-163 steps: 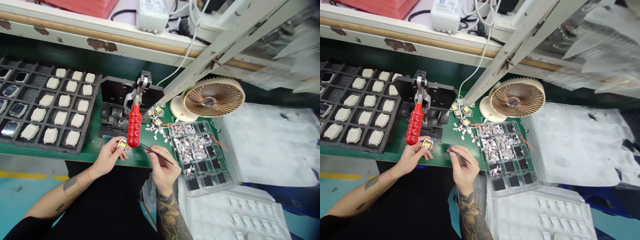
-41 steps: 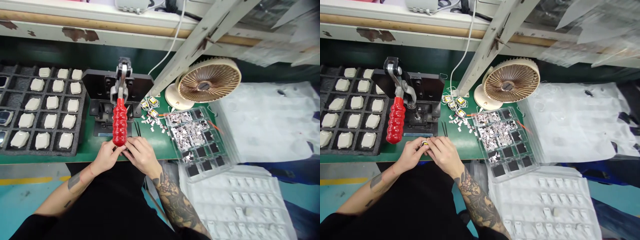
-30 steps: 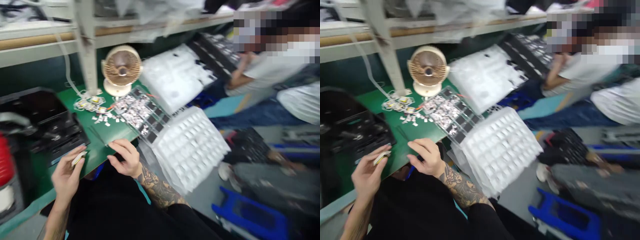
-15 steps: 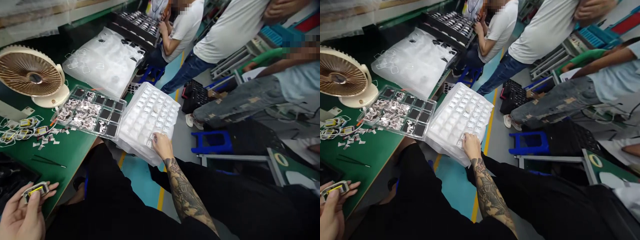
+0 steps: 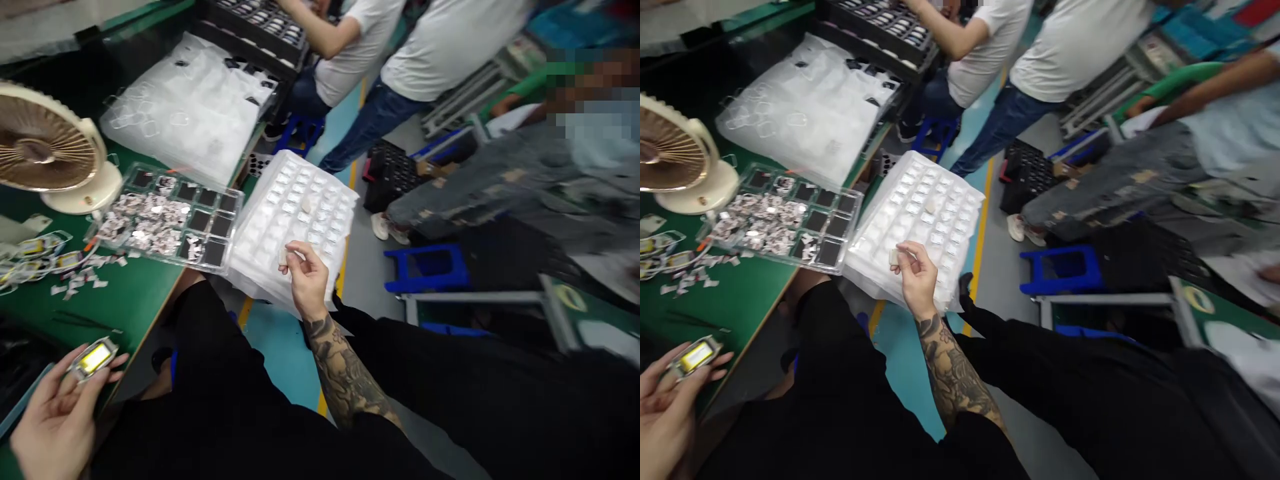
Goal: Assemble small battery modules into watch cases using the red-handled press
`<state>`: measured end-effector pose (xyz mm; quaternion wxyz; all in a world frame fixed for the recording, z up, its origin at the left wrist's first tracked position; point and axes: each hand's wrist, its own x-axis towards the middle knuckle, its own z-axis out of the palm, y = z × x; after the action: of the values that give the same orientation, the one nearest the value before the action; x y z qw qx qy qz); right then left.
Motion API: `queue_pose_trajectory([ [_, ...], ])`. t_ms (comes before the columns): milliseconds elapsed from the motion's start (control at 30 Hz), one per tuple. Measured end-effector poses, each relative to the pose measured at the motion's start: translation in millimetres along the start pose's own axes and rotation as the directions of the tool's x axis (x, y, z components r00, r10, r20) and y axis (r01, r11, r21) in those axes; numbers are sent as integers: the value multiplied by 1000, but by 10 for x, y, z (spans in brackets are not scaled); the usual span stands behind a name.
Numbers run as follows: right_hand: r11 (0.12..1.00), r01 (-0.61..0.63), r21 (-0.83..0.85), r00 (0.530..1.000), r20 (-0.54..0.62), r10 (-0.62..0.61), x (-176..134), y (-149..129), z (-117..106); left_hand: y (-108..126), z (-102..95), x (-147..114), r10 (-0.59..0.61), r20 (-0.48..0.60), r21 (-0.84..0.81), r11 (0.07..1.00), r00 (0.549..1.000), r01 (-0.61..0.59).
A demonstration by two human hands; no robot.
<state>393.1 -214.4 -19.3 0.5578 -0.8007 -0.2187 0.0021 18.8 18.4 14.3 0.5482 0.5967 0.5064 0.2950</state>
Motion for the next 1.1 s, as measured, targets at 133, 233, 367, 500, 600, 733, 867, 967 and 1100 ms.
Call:
queue_pose_trajectory([
  [133,861,-87,501,892,425,-157,-323,-642,775,152,221,-76,-75,-1,-143,987,997,74],
  [233,828,-94,553,716,615,-329,-574,-946,1339,146,259,-52,-105,-4,-241,965,994,101],
  [367,788,-9,615,484,693,-535,-815,-1261,1934,91,154,-128,-110,-21,-352,931,994,95],
  [500,774,64,630,287,732,-618,-934,-1492,2230,31,15,-291,-60,-71,-446,895,996,22],
  [600,751,86,654,205,726,-656,-976,-1583,2310,8,-79,-345,-21,-140,-497,866,990,-52],
  [733,775,28,632,275,740,-614,-1023,-1674,2373,57,-164,-350,5,-266,-472,871,964,-135],
  [867,781,-34,624,256,761,-596,-1096,-1754,2476,81,-240,-376,93,-281,-377,904,955,-199],
  [967,770,-89,631,282,758,-588,-1186,-1763,2539,7,-305,-408,202,-319,-183,946,926,-269],
  [1100,799,-10,601,265,772,-578,-1219,-1790,2563,-128,-350,-413,324,-367,-1,937,872,-349],
])
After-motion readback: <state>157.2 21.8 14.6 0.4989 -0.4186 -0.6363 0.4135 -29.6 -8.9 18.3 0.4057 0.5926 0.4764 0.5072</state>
